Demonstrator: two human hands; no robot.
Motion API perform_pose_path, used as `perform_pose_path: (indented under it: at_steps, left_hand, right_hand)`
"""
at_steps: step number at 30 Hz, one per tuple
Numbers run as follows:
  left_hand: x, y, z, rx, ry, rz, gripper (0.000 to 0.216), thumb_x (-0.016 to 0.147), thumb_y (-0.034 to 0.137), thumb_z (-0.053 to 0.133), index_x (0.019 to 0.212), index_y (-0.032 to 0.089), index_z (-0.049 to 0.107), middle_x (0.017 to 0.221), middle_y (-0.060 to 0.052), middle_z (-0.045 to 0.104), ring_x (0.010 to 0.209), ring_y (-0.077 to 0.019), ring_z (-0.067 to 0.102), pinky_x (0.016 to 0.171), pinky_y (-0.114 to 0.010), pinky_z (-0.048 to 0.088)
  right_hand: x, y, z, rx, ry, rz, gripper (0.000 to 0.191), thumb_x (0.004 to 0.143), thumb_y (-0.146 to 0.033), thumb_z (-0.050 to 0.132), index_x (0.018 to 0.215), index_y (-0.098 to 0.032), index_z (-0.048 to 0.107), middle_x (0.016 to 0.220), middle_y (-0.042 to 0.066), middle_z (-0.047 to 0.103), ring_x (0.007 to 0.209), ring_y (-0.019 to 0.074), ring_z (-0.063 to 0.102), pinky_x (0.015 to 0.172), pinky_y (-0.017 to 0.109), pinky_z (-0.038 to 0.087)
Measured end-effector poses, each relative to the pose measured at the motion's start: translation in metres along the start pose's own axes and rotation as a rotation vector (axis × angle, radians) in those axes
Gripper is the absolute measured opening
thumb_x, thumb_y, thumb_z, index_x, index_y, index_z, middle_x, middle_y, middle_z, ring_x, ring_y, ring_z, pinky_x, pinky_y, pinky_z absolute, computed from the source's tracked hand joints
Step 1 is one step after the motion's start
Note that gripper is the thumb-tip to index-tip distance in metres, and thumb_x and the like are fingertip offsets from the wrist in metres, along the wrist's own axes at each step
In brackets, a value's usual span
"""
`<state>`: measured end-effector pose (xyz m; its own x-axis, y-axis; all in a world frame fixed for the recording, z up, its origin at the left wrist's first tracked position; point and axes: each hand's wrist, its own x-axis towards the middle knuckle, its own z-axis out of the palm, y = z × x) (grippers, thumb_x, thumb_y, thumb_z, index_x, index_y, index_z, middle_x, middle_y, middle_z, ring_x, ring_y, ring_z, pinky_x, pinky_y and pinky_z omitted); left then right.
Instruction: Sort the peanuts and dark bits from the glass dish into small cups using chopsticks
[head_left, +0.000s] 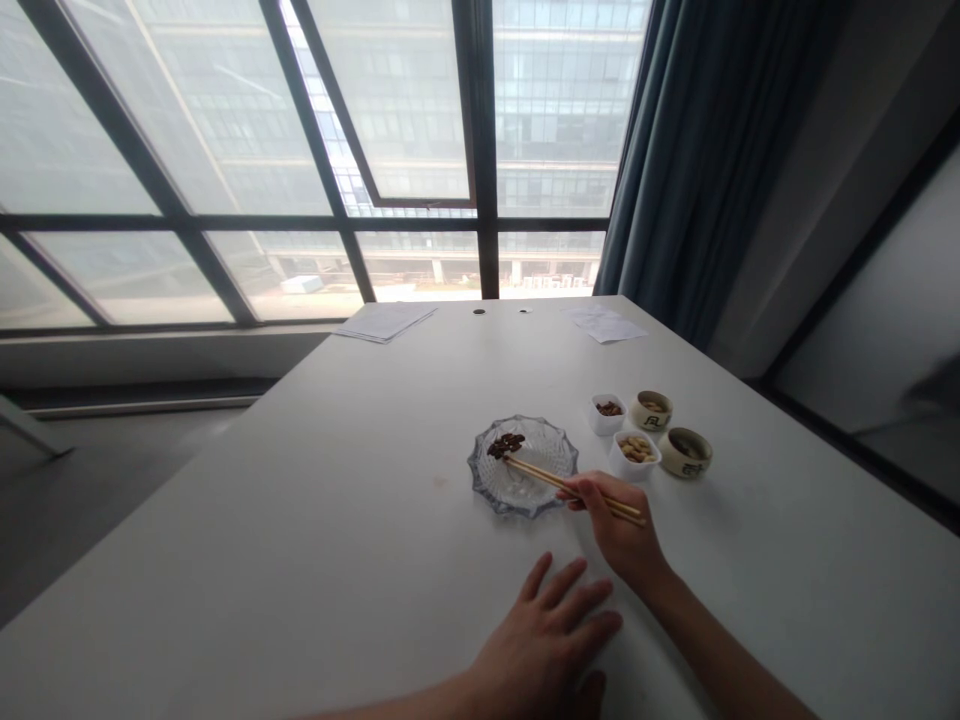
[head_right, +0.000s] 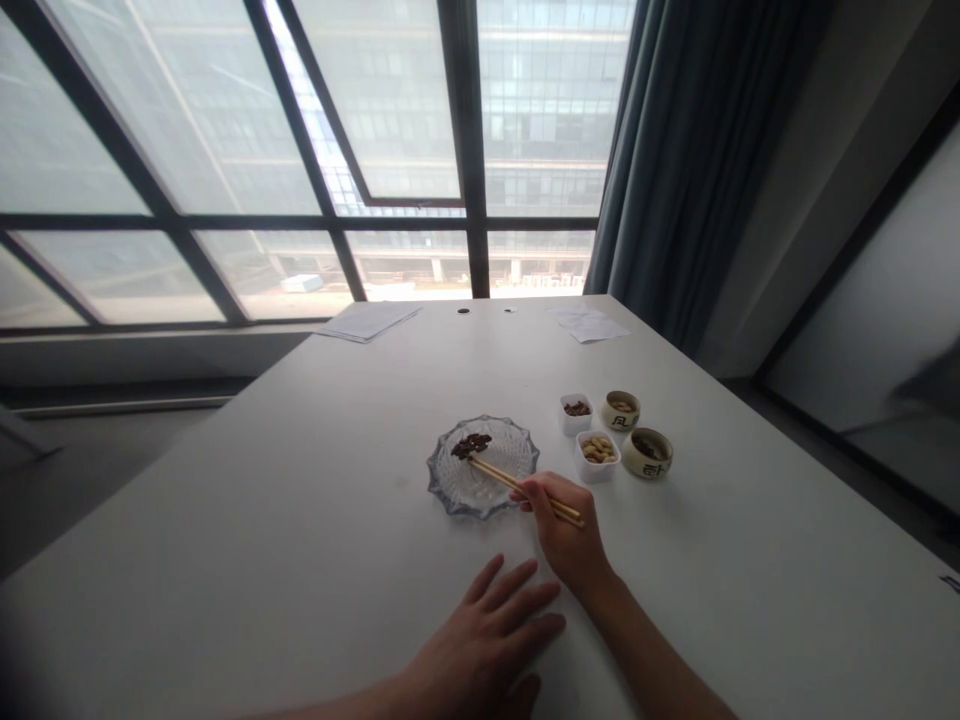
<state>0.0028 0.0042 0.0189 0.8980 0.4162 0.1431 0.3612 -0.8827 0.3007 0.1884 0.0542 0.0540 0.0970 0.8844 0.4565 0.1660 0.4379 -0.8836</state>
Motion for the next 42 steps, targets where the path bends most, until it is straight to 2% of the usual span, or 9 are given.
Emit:
perform_pose_path:
  at_steps: [5, 8, 12, 16, 20, 23, 29, 37, 42]
  left_hand:
    - [0.001, 0.0, -0.001, -0.008, 0.002, -0.002, 0.048, 0.107, 0.046, 0.051, 0.151, 0.028, 0.047, 0.166, 0.0, 0.041, 0.154, -0.0333, 0.03, 0.124, -0.066, 0.021]
    - [0.0, -0.001, -0.002, -0.016, 0.001, -0.003, 0.048, 0.107, 0.047, 0.05, 0.151, 0.029, 0.048, 0.165, 0.0, 0.042, 0.154, -0.0333, 0.031, 0.125, -0.065, 0.021]
    - [0.0, -0.001, -0.002, -0.032, -0.002, -0.007, 0.047, 0.106, 0.046, 0.052, 0.15, 0.029, 0.048, 0.164, 0.0, 0.043, 0.153, -0.0338, 0.032, 0.125, -0.065, 0.021]
    - [0.0, 0.0, -0.002, -0.043, 0.002, -0.011, 0.046, 0.105, 0.044, 0.054, 0.148, 0.029, 0.049, 0.165, 0.0, 0.043, 0.154, -0.0335, 0.032, 0.125, -0.065, 0.02]
    - [0.0, 0.001, -0.003, -0.042, 0.0, -0.013, 0.045, 0.106, 0.046, 0.053, 0.147, 0.029, 0.049, 0.164, 0.001, 0.043, 0.154, -0.0323, 0.033, 0.125, -0.065, 0.02]
    - [-0.001, 0.001, -0.003, -0.041, 0.003, -0.015, 0.045, 0.106, 0.047, 0.052, 0.147, 0.03, 0.049, 0.164, 0.001, 0.043, 0.154, -0.0313, 0.032, 0.126, -0.063, 0.019]
    - [0.0, 0.001, -0.004, -0.036, 0.001, -0.014, 0.045, 0.105, 0.046, 0.053, 0.147, 0.029, 0.049, 0.165, 0.001, 0.043, 0.154, -0.0314, 0.031, 0.126, -0.063, 0.018]
    - [0.0, 0.002, -0.006, -0.027, -0.01, -0.006, 0.048, 0.102, 0.04, 0.059, 0.148, 0.028, 0.049, 0.164, -0.001, 0.043, 0.154, -0.0333, 0.032, 0.125, -0.064, 0.019]
    - [0.001, 0.002, -0.006, -0.032, -0.007, -0.014, 0.047, 0.104, 0.043, 0.056, 0.148, 0.029, 0.049, 0.164, -0.001, 0.043, 0.153, -0.0333, 0.032, 0.125, -0.065, 0.021]
  right_hand:
    - [-0.002, 0.0, 0.001, -0.024, 0.028, -0.014, 0.035, 0.106, -0.04, 0.057, 0.091, -0.02, 0.082, 0.086, 0.008, 0.08, 0.074, 0.0216, 0.077, 0.068, 0.032, 0.065]
    - [-0.002, 0.0, -0.004, -0.007, 0.101, -0.001, 0.034, 0.105, -0.043, 0.059, 0.095, -0.019, 0.082, 0.089, 0.01, 0.082, 0.075, 0.0236, 0.079, 0.07, 0.034, 0.067]
    - [0.008, -0.004, -0.022, 0.008, 0.339, 0.001, 0.036, 0.1, -0.048, 0.066, 0.096, -0.017, 0.083, 0.088, 0.011, 0.083, 0.076, 0.0258, 0.081, 0.073, 0.037, 0.069]
    - [0.022, -0.008, -0.051, -0.031, 0.617, -0.015, 0.045, 0.096, -0.055, 0.069, 0.094, -0.012, 0.082, 0.086, 0.014, 0.082, 0.071, 0.0255, 0.081, 0.072, 0.037, 0.069]
    - [0.032, -0.003, -0.078, -0.123, 0.746, -0.019, 0.054, 0.093, -0.062, 0.068, 0.091, -0.01, 0.08, 0.082, 0.015, 0.081, 0.067, 0.0263, 0.079, 0.068, 0.038, 0.068]
    - [0.035, 0.005, -0.087, -0.136, 0.746, -0.01, 0.055, 0.093, -0.064, 0.067, 0.089, -0.01, 0.079, 0.082, 0.015, 0.081, 0.067, 0.0265, 0.079, 0.069, 0.04, 0.068]
    - [0.034, 0.019, -0.089, -0.11, 0.659, 0.028, 0.048, 0.091, -0.061, 0.071, 0.094, -0.014, 0.077, 0.085, 0.012, 0.081, 0.072, 0.0258, 0.079, 0.074, 0.041, 0.067]
    - [0.034, -0.001, -0.086, -0.129, 0.711, -0.025, 0.05, 0.095, -0.06, 0.067, 0.093, -0.012, 0.078, 0.084, 0.014, 0.081, 0.069, 0.0249, 0.079, 0.068, 0.037, 0.066]
    - [0.026, -0.005, -0.067, -0.065, 0.616, -0.037, 0.042, 0.097, -0.054, 0.068, 0.096, -0.013, 0.078, 0.086, 0.013, 0.081, 0.072, 0.0251, 0.08, 0.07, 0.038, 0.068]
